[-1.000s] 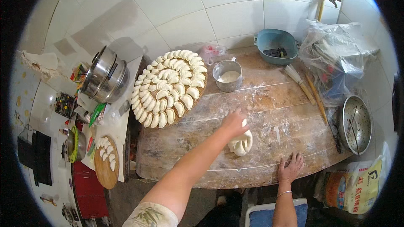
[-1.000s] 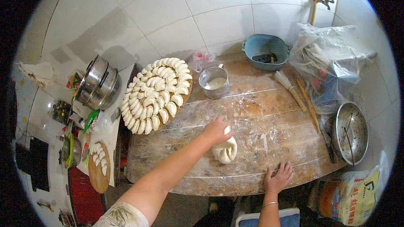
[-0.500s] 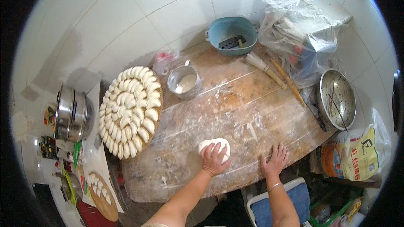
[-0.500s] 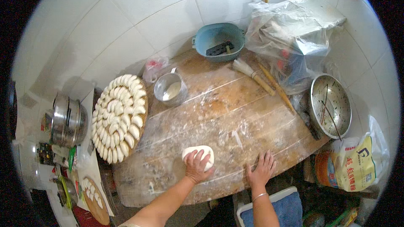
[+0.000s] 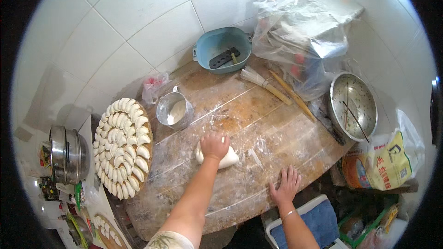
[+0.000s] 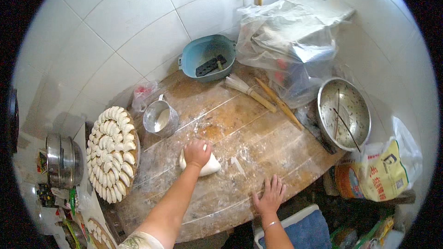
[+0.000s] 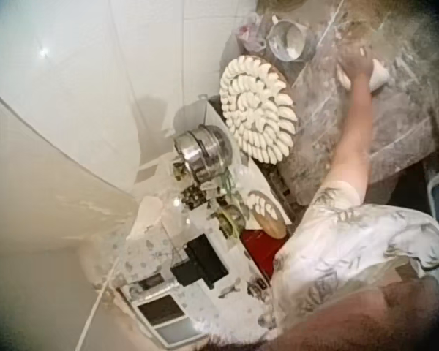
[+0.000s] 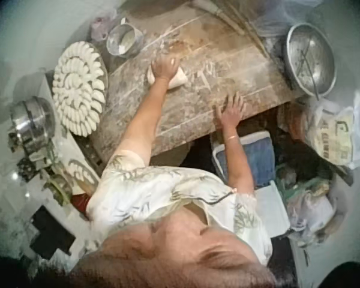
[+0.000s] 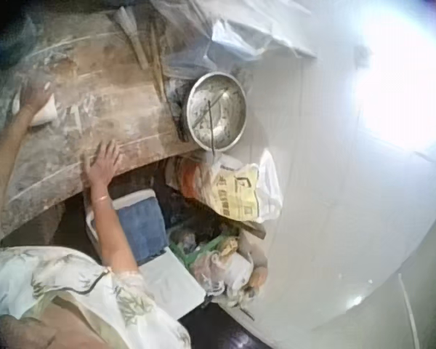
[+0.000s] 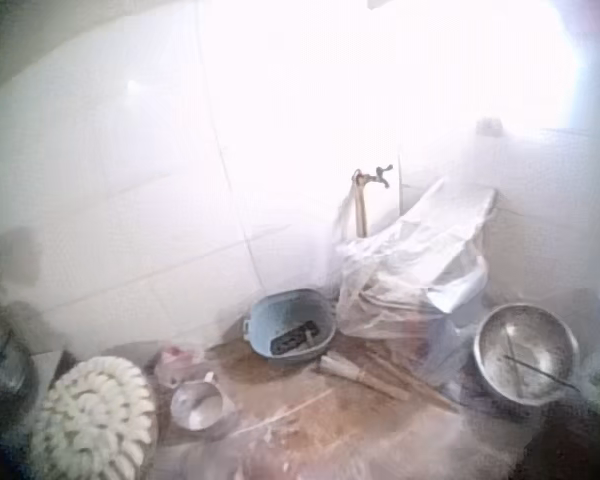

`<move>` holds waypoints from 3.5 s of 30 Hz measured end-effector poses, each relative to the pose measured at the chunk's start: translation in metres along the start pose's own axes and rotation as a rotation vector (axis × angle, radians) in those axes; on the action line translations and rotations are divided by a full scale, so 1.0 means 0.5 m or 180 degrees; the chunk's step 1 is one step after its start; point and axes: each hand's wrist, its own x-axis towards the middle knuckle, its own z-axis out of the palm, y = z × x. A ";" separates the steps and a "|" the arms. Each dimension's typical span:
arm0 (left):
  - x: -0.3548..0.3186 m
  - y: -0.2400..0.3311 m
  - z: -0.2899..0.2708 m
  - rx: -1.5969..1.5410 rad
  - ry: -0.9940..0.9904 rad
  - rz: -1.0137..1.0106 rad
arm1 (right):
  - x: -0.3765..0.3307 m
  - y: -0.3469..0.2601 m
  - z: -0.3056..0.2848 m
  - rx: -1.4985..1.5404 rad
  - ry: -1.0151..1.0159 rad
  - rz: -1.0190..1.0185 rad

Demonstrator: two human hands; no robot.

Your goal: The person kneads a piece of dough by hand on a floured wooden surface, repeatedly folding and pressing it, while occasionally reaching into a container for more flour.

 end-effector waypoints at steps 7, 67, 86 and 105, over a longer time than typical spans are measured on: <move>-0.037 0.045 -0.148 -0.0244 -0.0984 -0.0356 | 0.004 0.018 0.008 -0.0127 0.0169 0.0009; -0.441 -0.080 -0.054 -0.1747 -0.0853 -0.1254 | -0.015 0.035 0.031 0.0123 0.0587 -0.0042; -0.203 0.028 0.014 -0.0137 0.0098 0.1154 | -0.006 0.008 -0.006 -0.0032 0.0068 0.0033; -0.241 -0.025 -0.122 -0.0194 -0.0817 0.0517 | 0.000 0.003 0.000 0.0045 0.0152 0.0117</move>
